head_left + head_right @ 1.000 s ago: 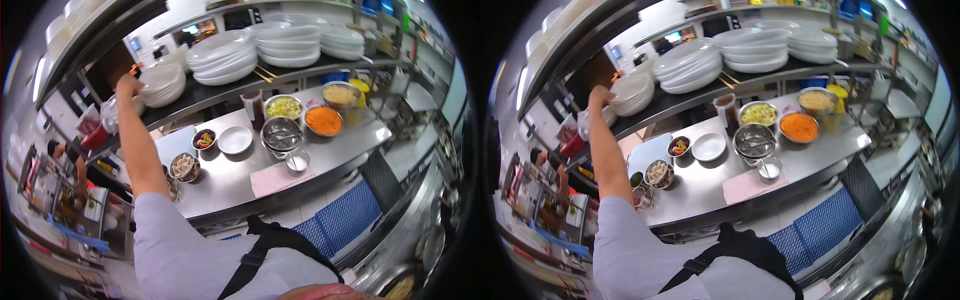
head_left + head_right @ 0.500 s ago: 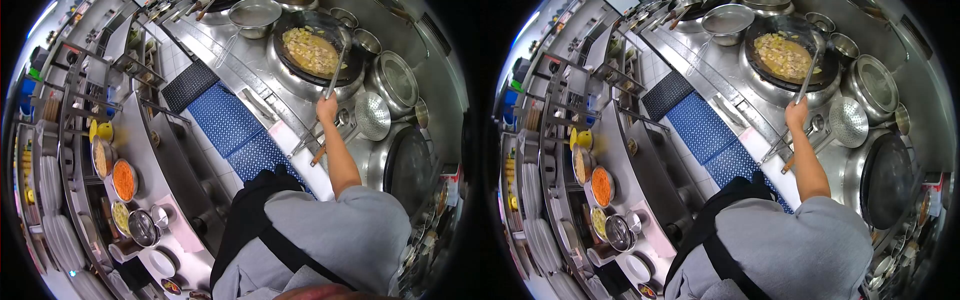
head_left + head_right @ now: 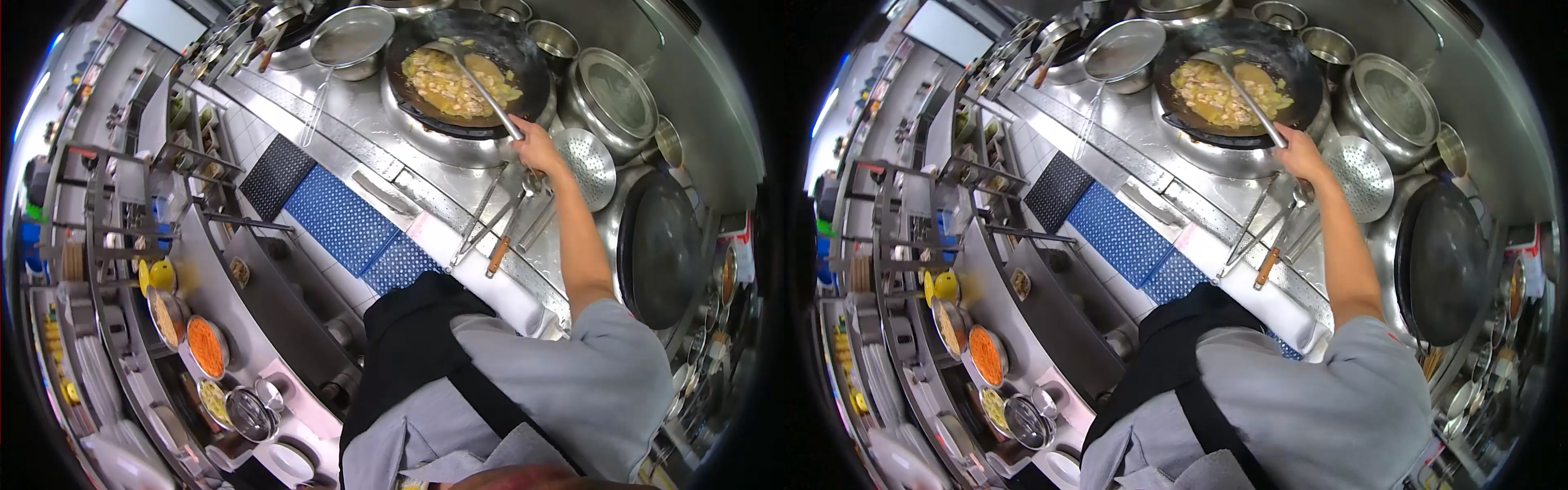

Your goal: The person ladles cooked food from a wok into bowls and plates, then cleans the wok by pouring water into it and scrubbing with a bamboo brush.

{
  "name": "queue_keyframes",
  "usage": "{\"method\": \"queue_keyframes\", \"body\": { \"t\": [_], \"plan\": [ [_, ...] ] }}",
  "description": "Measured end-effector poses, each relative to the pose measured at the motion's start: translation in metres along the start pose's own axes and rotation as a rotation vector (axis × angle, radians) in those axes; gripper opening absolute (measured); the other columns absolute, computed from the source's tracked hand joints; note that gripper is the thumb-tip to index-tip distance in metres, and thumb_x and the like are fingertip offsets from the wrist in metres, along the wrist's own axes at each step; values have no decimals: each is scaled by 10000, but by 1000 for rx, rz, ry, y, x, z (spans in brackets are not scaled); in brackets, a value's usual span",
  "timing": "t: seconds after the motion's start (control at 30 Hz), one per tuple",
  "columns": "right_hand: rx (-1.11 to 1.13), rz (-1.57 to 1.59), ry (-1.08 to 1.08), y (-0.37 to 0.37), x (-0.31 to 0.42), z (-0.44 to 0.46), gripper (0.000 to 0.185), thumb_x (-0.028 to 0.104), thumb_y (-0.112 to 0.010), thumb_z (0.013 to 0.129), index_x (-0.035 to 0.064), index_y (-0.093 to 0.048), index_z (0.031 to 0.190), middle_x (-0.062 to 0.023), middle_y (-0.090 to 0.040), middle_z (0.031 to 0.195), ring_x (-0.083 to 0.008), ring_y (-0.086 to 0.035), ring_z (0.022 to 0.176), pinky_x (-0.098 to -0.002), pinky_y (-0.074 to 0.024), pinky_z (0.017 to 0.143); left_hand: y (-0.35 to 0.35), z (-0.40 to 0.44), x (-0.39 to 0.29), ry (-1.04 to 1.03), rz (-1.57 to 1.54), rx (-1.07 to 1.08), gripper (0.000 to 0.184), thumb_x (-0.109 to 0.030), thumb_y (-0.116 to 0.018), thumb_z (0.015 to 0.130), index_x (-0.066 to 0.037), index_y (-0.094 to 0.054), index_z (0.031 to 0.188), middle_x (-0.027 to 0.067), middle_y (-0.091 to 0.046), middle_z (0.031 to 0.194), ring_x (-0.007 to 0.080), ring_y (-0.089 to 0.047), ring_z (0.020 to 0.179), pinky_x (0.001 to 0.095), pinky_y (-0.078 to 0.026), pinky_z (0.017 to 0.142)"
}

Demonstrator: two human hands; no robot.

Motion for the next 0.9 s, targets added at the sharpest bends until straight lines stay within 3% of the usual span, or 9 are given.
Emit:
{"method": "queue_keyframes", "body": {
  "t": [0.03, 0.07, 0.1, 0.13, 0.2, 0.43, 0.53, 0.67, 0.9],
  "plan": [
    [69, 212, -68, 2, -4, -11, 674, 42, -659, 875, 73, -458, 1518, -16, -553, 647, -106, -513, 496, -300, -447, 474, -30, 5, -27, -162, -45, 16, 361, -301, -725, 876, -118, -734, 1187, 164, -707, 1203, 357, -638, 1086, 677, -431, 932],
    [29, 258, -96, 11, -3, -24, 663, 17, -638, 886, 71, -454, 1521, -23, -575, 701, -99, -503, 489, -293, -429, 456, -81, 1, -75, -272, -171, 116, 367, -303, -730, 876, -123, -734, 1196, 161, -706, 1211, 356, -634, 1092, 684, -426, 937],
    [-11, 303, -125, 17, 2, -38, 654, -7, -617, 897, 69, -450, 1524, -31, -598, 756, -92, -493, 482, -285, -411, 438, -134, -9, -136, 49, -653, 351, 356, -222, -533, 1026, 51, -656, 1219, 151, -677, 1165, 199, -643, 1043, 375, -510, 928],
    [-52, 348, -155, 22, 8, -52, 645, -32, -596, 907, 67, -446, 1527, -38, -621, 811, -85, -483, 475, -277, -393, 420, -162, -39, -197, 373, -760, 407, 341, -188, -569, 997, 53, -653, 1222, 229, -681, 1218, 368, -668, 1064, 415, -546, 914],
    [-139, 375, -177, 32, 23, -70, 648, -14, -603, 921, 52, -419, 1539, -43, -597, 805, -85, -490, 480, -273, -398, 420, -225, -75, -300, 283, -968, 584, 306, -225, -576, 1029, 54, -678, 1100, 94, -672, 1024, 180, -607, 911, 338, -525, 818],
    [-265, 298, -304, 27, 55, -81, 647, 14, -636, 900, 26, -443, 1518, -41, -616, 818, -92, -519, 496, -276, -420, 453, -379, -158, -564, 77, -1253, 1170, 251, -167, -566, 1027, 35, -635, 896, -21, -583, 770, 67, -482, 693, 245, -407, 609],
    [-337, 259, -357, 10, 66, -66, 638, 21, -632, 903, 23, -448, 1513, -41, -615, 824, -95, -526, 499, -278, -422, 455, -414, -164, -636, -97, -1308, 1283, 248, -164, -565, 1037, 46, -650, 936, -7, -607, 790, 59, -506, 716, 241, -420, 640],
    [-367, 339, -429, -36, 66, -54, 653, 44, -627, 911, 11, -410, 1526, -65, -627, 840, -104, -539, 497, -281, -437, 450, -421, -163, -704, -41, -1462, 1415, 229, -157, -573, 1035, 51, -661, 1000, 12, -652, 842, 65, -550, 744, 236, -442, 681],
    [-261, 1249, -481, -85, 97, -55, 596, 59, -566, 970, 3, -353, 1523, -112, -604, 874, -124, -510, 510, -286, -420, 387, -449, -175, -758, -112, -1545, 1468, 219, -148, -579, 1026, 54, -664, 1041, 33, -682, 887, 77, -588, 794, 227, -456, 728]
  ]
}}
Point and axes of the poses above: each hand's wrist, its own z-axis towards the middle knuckle, its own y-axis out of the back of the hand, x = y × z, the point moved 7 cm from there along z, towards the middle knuckle
